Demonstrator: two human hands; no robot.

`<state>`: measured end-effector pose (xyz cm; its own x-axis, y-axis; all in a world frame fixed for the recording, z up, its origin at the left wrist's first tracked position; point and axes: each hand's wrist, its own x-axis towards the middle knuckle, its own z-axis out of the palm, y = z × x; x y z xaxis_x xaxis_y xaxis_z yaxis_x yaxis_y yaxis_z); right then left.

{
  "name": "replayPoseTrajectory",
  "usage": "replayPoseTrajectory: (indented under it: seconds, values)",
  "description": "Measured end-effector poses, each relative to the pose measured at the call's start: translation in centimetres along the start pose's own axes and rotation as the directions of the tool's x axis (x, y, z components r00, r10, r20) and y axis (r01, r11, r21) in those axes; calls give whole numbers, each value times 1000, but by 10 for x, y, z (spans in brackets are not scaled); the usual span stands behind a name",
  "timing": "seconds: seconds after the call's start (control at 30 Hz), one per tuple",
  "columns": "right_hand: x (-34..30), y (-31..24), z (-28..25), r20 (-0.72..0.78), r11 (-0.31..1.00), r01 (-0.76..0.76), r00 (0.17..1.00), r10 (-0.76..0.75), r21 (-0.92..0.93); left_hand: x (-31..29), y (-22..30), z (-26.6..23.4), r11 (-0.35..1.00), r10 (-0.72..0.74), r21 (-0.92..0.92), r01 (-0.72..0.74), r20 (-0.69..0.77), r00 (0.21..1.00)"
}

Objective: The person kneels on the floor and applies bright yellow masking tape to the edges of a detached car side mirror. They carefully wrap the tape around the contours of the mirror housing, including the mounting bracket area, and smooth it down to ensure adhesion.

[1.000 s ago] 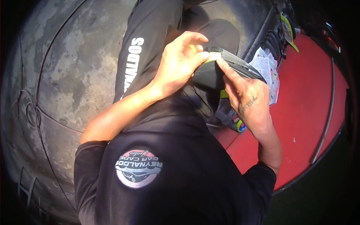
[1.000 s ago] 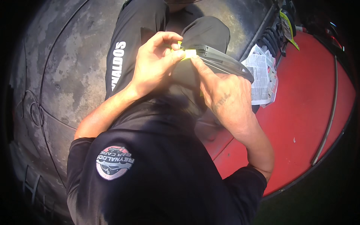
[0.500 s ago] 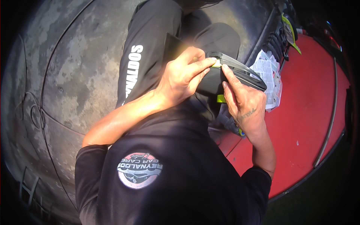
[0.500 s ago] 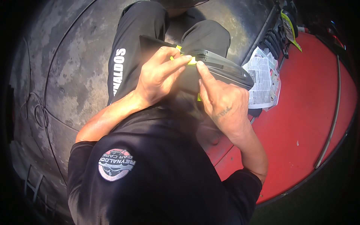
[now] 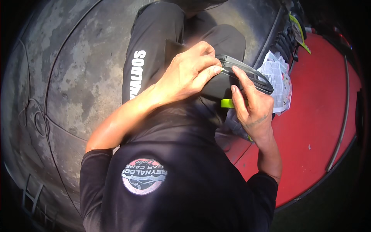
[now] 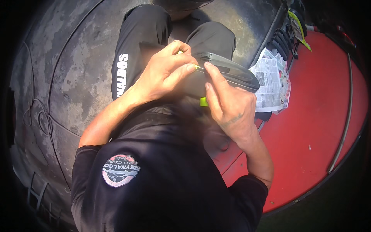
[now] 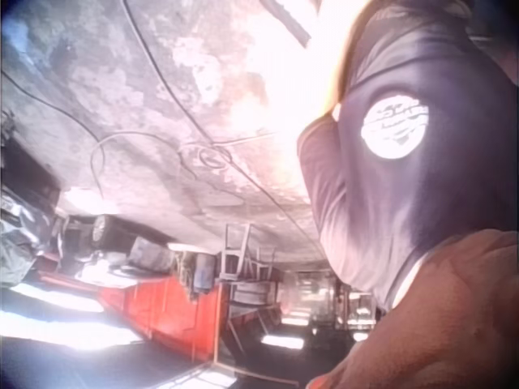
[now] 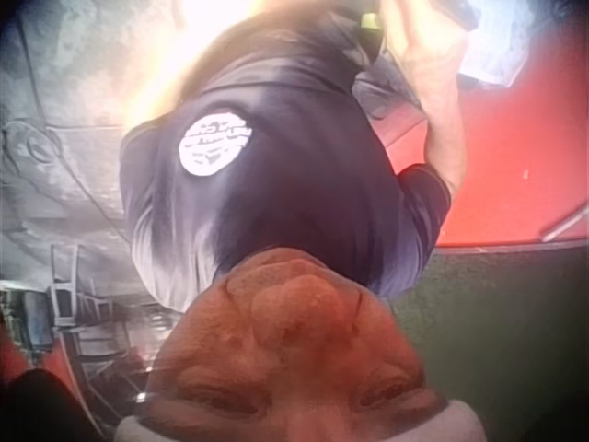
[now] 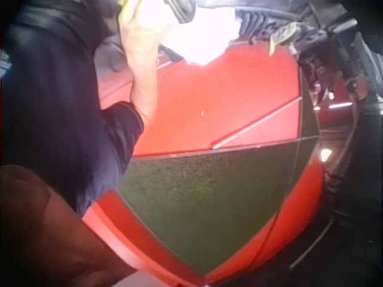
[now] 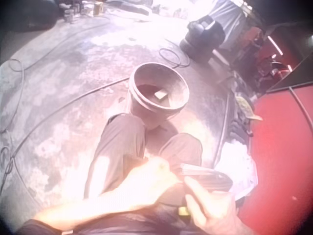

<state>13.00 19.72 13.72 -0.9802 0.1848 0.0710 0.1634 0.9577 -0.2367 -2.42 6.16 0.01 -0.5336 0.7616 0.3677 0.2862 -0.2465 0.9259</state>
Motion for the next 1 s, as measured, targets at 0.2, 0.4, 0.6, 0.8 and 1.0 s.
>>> replayPoseTrajectory:
  seconds: [0.2, 0.4, 0.6, 0.8, 1.0]
  values:
    - [5, -14, -30, 207, 783, -393, 920, 334, 482, -1, -5, -9, 964, -150, -226, 139, -29, 988]
    - [-3, -21, -40, 243, 625, -312, 950, 196, 715, -25, 47, -13, 951, 219, -229, -206, 33, 975]
    - [-2, -25, -26, -65, 854, 14, 998, 23, 520, -47, 72, -23, 885, -164, -427, 186, 90, 982]
    - [12, -37, -16, -264, 959, 182, 957, -121, 218, -44, 69, -24, 965, -47, -261, 23, -85, 995]
    - [15, -38, -4, -341, 955, 242, 924, -174, 169, -42, 74, -21, 997, 78, -8, -80, -148, 986]
